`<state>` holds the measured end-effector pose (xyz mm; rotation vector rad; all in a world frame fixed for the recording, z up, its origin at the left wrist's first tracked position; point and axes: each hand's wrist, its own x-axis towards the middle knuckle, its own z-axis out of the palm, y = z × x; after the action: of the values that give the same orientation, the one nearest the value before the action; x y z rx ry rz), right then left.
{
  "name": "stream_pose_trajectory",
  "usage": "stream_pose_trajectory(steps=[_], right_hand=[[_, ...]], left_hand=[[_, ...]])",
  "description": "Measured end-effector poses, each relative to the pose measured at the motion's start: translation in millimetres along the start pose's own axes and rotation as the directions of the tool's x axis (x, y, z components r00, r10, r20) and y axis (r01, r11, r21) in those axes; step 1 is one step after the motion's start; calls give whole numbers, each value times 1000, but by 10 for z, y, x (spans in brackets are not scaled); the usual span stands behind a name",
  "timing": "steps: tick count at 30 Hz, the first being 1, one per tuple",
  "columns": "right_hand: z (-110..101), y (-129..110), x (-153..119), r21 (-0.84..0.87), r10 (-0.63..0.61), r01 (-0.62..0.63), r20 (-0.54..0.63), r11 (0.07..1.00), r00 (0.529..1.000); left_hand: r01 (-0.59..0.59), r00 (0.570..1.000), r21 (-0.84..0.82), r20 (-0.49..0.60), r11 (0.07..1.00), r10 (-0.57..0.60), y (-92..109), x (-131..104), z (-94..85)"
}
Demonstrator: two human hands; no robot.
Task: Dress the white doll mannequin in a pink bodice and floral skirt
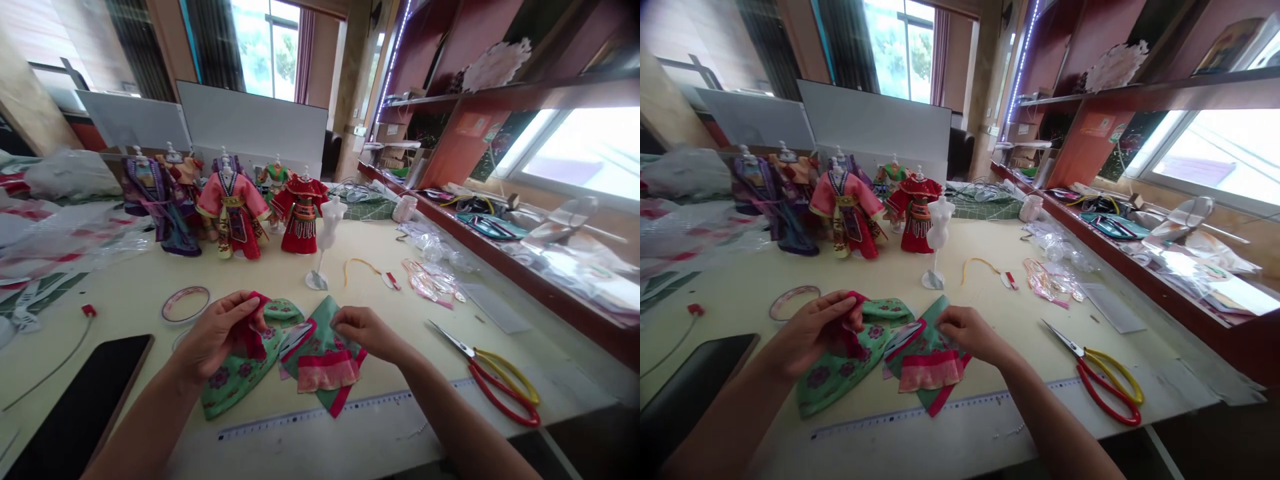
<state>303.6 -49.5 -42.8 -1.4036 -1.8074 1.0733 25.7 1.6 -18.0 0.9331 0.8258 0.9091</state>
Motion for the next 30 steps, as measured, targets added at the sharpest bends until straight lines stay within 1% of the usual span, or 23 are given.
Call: stream_pose_trajectory(steps=[2,6,10,12,14,17,19,22,24,26,28,30], right_hand=[[10,-22,39,-69,-15,17,39,997,999],[-37,-44,223,-230,-80,92,61,969,995],[-7,11,447,-369,-120,163,138,915,983],[6,38,484,-424,-113,166,148,890,982],[-33,43,448,-465,-107,159,137,871,985],[-209,12,302,-474,-138,167,94,865,986],[-364,-19,195,-426,-206,196,23,883,978],[-543,-63,83,-379,-243,199,-73,904,967],[-592,-101,46,-381,-266,202,-124,902,956],[-595,-152,30,-406,-309,223,-159,886,938],[-575,-218,26,-443,-365,254,-186,860,912],[-553,-291,29,-478,-423,277,-229,834,877]], left_hand=[[-12,1000,-14,-12,1000,12,6,15,-12],[-48,998,-31,-52,998,46,57,30,-19],[-31,996,-39,-90,999,28,53,53,-23],[-24,995,-49,-100,998,19,33,67,-31],[-15,994,-53,-105,998,10,17,74,-40],[5,994,-51,-107,999,-10,11,69,-43],[8,995,-49,-104,999,-13,14,59,-35],[5,995,-43,-96,999,-9,14,48,-21],[5,996,-38,-93,999,-8,8,48,-16],[11,995,-35,-94,999,-14,-1,53,-17],[19,994,-35,-103,999,-22,-10,60,-20],[25,994,-33,-106,999,-29,-17,69,-23]])
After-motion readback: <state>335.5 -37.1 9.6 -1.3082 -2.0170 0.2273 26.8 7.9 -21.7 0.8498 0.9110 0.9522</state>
